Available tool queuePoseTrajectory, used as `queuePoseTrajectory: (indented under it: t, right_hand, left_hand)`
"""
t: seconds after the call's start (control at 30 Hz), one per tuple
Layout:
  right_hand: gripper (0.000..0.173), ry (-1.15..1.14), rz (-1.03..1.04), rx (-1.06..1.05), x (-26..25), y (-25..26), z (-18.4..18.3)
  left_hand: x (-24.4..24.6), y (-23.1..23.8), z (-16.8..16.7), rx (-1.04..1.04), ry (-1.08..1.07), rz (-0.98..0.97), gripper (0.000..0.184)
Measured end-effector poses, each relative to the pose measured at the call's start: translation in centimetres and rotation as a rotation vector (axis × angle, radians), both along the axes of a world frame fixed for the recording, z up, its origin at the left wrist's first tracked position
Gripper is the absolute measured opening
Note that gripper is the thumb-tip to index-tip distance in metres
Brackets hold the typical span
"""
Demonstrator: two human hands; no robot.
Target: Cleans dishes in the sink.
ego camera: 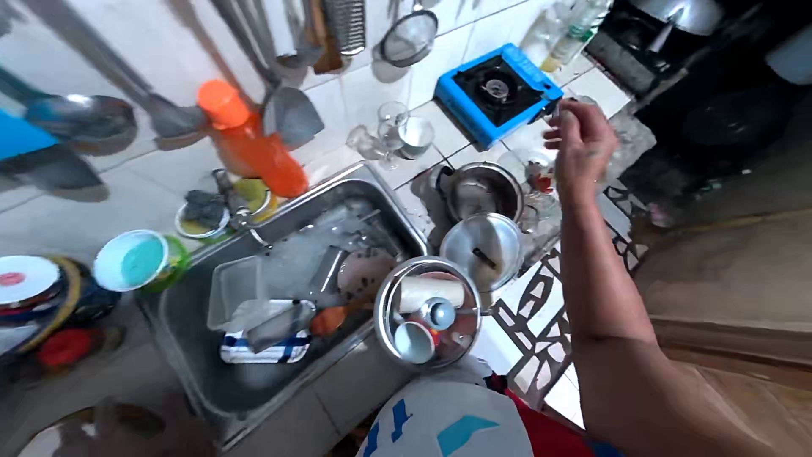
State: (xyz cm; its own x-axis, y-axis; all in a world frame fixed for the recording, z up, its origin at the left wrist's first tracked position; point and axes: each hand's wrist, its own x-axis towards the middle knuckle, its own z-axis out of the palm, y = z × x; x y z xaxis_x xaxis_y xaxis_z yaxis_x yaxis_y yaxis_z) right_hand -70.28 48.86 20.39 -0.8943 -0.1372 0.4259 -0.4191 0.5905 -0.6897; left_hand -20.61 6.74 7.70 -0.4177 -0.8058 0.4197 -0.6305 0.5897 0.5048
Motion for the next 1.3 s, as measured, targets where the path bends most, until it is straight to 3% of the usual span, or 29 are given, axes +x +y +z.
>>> queuePoseTrajectory:
  t: [0.07,0.13,0.2,0.3,0.43,0.6,0.73,0.8,1.0,1.2,1.3]
  right_hand:
    - [0.042,-0.235,-0.295,0.321,-4.4,8.2,-3.7]
    - [0.056,-0.455,-0.293,0.596,-7.3,14.0,-8.0]
    - [0.062,-0.475,-0.200,0.789,-9.2,17.2,-12.0]
    - [0.045,-0.308,-0.126,0.867,-10.7,18.8,-15.7]
    - [0.027,-0.277,-0.061,0.814,-12.6,19.2,-16.3]
    - [0.017,-0.131,0.164,0.839,-12.3,14.8,-11.0]
    - [0.021,0.063,0.317,0.747,-12.6,8.0,-8.7]
    - [0.023,0.086,0.386,0.758,-13.4,3.9,-9.2]
    - [0.029,-0.248,0.420,0.943,-15.2,-5.5,-12.3]
    - [0.037,-0.310,0.464,0.917,-15.2,-7.8,-14.5]
    - [0.047,-0.249,0.509,0.747,-15.6,-5.7,-13.6]
  left_hand:
    - [-3.3,1.8,0.4,0.093,-0.026,-0.052,0.063]
    - [-6.8,4.6,1.1,0.164,-0.032,-0.104,0.062]
    - [-9.8,7.6,1.4,0.228,-0.072,-0.135,0.058]
    - [-12.9,11.7,0.4,0.208,-0.154,-0.188,0.055]
    - [-14.5,16.5,-0.9,0.178,-0.159,-0.266,0.050]
    - [-13.2,19.4,-2.0,0.177,-0.183,-0.177,0.052]
    - [-11.4,21.1,-2.1,0.239,-0.144,-0.087,0.050]
    - [-10.6,22.1,-2.0,0.269,-0.141,-0.041,0.049]
    - [-7.7,24.4,-1.4,0.322,-0.182,0.038,0.049]
    - [-5.2,25.7,-2.6,0.408,-0.186,0.125,0.053]
    - [-4.9,25.3,-3.0,0.396,-0.197,0.127,0.054]
